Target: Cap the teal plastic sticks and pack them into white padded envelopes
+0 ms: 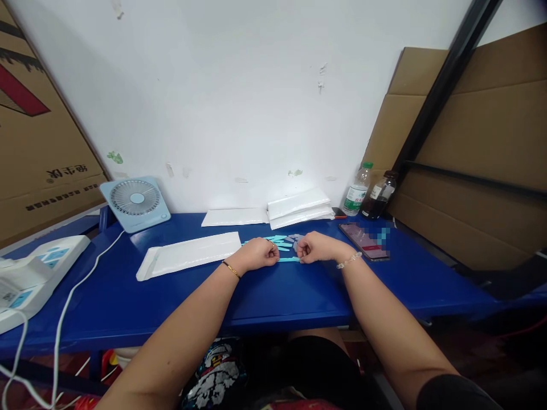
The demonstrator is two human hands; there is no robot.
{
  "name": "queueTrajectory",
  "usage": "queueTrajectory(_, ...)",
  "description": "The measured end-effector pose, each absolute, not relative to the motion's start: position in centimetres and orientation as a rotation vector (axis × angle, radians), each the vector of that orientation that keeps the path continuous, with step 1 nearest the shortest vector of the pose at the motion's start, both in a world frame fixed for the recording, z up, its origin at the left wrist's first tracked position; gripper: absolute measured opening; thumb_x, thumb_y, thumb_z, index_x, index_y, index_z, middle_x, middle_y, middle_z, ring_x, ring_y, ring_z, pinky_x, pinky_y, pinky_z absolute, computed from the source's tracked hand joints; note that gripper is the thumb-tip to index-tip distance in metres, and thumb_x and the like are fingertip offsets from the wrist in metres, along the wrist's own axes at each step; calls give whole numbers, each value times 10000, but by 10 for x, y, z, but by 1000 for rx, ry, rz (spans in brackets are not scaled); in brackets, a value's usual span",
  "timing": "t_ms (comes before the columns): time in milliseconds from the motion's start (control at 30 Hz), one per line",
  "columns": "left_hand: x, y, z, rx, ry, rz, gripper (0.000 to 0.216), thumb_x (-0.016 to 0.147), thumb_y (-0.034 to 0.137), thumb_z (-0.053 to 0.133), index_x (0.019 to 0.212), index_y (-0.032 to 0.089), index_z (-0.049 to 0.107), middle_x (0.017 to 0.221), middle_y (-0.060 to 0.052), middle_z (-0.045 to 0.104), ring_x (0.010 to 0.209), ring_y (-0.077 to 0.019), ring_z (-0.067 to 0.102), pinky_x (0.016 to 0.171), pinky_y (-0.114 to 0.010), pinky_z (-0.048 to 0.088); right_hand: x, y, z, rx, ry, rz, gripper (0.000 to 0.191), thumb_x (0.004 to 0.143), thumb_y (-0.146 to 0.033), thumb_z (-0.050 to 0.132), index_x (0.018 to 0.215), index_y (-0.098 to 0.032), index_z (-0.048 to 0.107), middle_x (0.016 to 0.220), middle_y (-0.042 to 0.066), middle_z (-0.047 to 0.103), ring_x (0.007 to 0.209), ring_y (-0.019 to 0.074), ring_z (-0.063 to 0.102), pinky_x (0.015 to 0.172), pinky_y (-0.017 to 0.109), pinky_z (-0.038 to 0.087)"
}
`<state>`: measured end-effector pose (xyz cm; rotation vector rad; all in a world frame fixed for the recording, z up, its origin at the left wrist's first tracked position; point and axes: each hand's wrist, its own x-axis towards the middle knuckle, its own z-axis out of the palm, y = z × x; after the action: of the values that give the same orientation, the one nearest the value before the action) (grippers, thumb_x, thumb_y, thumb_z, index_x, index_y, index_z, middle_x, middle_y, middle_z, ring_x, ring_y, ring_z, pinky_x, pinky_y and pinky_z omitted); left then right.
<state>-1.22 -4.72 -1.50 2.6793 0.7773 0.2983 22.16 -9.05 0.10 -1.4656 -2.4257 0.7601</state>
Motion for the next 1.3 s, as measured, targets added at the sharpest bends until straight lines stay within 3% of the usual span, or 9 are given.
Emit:
queueTrajectory(400, -21, -39, -13, 2718, 850, 262, 143, 745, 244, 551, 730, 192, 683, 722, -3, 688, 628, -120, 580, 534, -206, 335, 239, -86, 1, -1590, -2268, 924, 111, 642, -217, 659, 704, -134, 701, 640, 24, 660, 524, 117, 561, 537, 223, 451)
queueTrajectory(767, -20, -39, -14, 2665, 823, 264, 147, 758, 252, 555, 750, 193, 690, 732, 2, 690, 633, -113, 583, 539, -197, 352, 230, -88, 2, -1540, -2312, 849, 100, 656, -209, 649, 701, -144, 710, 616, 20, 655, 519, 121, 553, 530, 228, 441)
queueTrajectory(1000, -19, -42, -15, 2531, 760, 209, 209, 789, 373, 596, 826, 201, 708, 776, 3, 696, 665, -120, 591, 560, -196, 381, 223, -89, 0, -1378, -2389, 934, 155, 707, -274, 644, 749, -150, 728, 633, 18, 666, 527, 122, 571, 538, 225, 438)
queueTrajectory(1200, -22, -33, -19, 2771, 985, 409, 231, 790, 359, 594, 942, 214, 690, 895, -31, 653, 765, -164, 589, 604, -233, 388, 229, -79, -7, -1417, -2344, 363, 197, 740, -161, 610, 896, -176, 730, 847, 45, 654, 701, 139, 585, 631, 224, 424)
queueTrajectory(1300, -23, -29, -21, 2838, 1038, 437, 198, 802, 339, 577, 915, 221, 689, 940, -35, 643, 784, -172, 586, 627, -250, 392, 228, -73, -13, -1438, -2426, 219, 159, 727, -136, 634, 851, -177, 724, 874, 48, 624, 723, 139, 575, 658, 227, 416)
